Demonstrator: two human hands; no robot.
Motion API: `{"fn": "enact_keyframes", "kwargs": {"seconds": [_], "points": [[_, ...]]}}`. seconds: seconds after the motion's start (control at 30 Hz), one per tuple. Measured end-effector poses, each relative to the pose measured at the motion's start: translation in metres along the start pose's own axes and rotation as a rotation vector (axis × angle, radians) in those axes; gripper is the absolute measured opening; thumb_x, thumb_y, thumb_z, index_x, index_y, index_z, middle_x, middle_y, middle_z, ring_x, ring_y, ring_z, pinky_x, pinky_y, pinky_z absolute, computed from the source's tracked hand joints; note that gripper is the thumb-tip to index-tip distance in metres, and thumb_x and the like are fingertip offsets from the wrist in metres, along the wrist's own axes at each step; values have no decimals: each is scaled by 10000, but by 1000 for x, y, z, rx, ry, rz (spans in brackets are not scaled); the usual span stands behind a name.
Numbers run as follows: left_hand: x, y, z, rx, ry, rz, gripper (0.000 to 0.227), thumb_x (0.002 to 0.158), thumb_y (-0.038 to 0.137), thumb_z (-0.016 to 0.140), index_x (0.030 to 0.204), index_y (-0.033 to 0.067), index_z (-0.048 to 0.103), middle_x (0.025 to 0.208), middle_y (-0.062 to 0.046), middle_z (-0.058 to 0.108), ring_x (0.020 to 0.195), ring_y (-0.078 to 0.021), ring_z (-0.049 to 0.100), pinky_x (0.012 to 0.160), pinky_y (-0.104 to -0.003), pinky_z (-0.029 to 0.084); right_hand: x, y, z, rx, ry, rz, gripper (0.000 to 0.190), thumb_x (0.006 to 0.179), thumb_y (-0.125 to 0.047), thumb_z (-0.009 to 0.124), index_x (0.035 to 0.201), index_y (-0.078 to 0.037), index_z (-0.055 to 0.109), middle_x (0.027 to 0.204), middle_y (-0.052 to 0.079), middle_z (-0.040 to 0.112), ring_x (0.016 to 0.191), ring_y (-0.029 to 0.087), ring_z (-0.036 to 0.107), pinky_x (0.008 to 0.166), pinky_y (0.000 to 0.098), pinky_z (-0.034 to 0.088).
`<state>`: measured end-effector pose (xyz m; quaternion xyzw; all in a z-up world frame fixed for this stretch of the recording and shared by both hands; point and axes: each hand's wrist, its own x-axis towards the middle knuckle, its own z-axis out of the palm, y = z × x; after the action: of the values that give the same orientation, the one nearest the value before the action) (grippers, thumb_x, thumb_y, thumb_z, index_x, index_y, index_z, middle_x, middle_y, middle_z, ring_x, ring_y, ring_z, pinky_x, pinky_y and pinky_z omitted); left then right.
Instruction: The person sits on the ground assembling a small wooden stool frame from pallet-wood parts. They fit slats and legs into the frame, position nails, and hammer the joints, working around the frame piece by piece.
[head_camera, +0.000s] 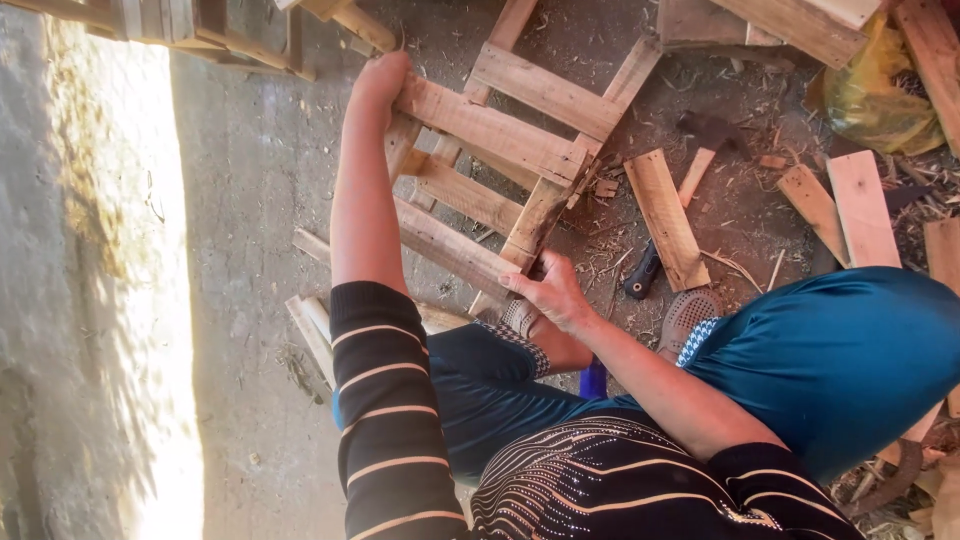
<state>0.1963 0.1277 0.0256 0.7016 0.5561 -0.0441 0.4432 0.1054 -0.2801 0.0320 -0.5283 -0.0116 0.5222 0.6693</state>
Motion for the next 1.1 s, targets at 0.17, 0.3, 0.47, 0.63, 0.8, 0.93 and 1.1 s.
{"fn": "enact_keyframes", "kwargs": {"seconds": [0.17, 0.3, 0.47, 0.63, 0.8, 0.93, 1.1], "points": [[16, -10, -1, 27, 56, 37, 414, 762, 308, 544, 1013, 47, 744, 965, -61, 723, 861, -173, 602, 774, -303, 548, 5, -3, 9, 21, -2, 25, 318, 818, -45, 796, 1072, 57, 634, 786, 128, 686, 422, 133, 542, 343, 253, 450], [50, -56, -2, 220, 161, 128, 629, 849, 500, 433, 1124, 24, 738, 1158, -136, 764, 1058, -311, 699, 935, -386, 544, 12, 3, 16, -118, 9, -10, 327, 812, -61, 808, 1062, 77, 647, 800, 139, 708, 465, 141, 586, 371, 243, 474], [9, -68, -16, 252, 297, 229, 789, 788, 732, 443, 1127, 98, 767, 1125, -138, 789, 1040, -357, 740, 925, -413, 562, 14, 5, 25, -135, -1, 35, 315, 833, -72, 793, 1034, 72, 600, 778, 149, 689, 444, 155, 600, 314, 241, 487], [-160, -43, -17, 69, 567, 627, 457, 974, 351, 595, 1372, 141, 520, 1350, -142, 588, 1210, -359, 593, 1089, -478, 476, 22, 22, 24, -115, 44, -47, 311, 818, -41, 785, 1057, 88, 635, 902, 149, 706, 695, 182, 685, 585, 268, 612], [-283, -153, 21, -548, 384, 491, 718, 940, 78, 752, 1500, -14, 312, 1458, -299, 412, 1451, -444, 352, 1205, -594, 318, 20, 24, 30, -85, 120, 2, 417, 705, -217, 979, 1029, -84, 752, 916, 63, 746, 817, 141, 705, 739, 331, 628], [-300, -194, 37, -579, 59, -156, 793, 862, 415, 824, 1441, 7, 469, 1350, -303, 499, 1309, -429, 491, 1076, -601, 384, 32, 33, 16, -169, 85, -69, 367, 759, -223, 963, 1028, -82, 755, 914, 58, 748, 813, 127, 710, 714, 325, 633], [-309, -166, 54, -724, -227, -309, 775, 892, 570, 699, 1428, 39, 518, 1537, -392, 347, 1422, -621, 332, 1063, -832, 227, 35, 40, 14, -173, 105, -108, 342, 761, -231, 972, 977, -62, 768, 863, 73, 760, 747, 125, 724, 653, 323, 642]]}}
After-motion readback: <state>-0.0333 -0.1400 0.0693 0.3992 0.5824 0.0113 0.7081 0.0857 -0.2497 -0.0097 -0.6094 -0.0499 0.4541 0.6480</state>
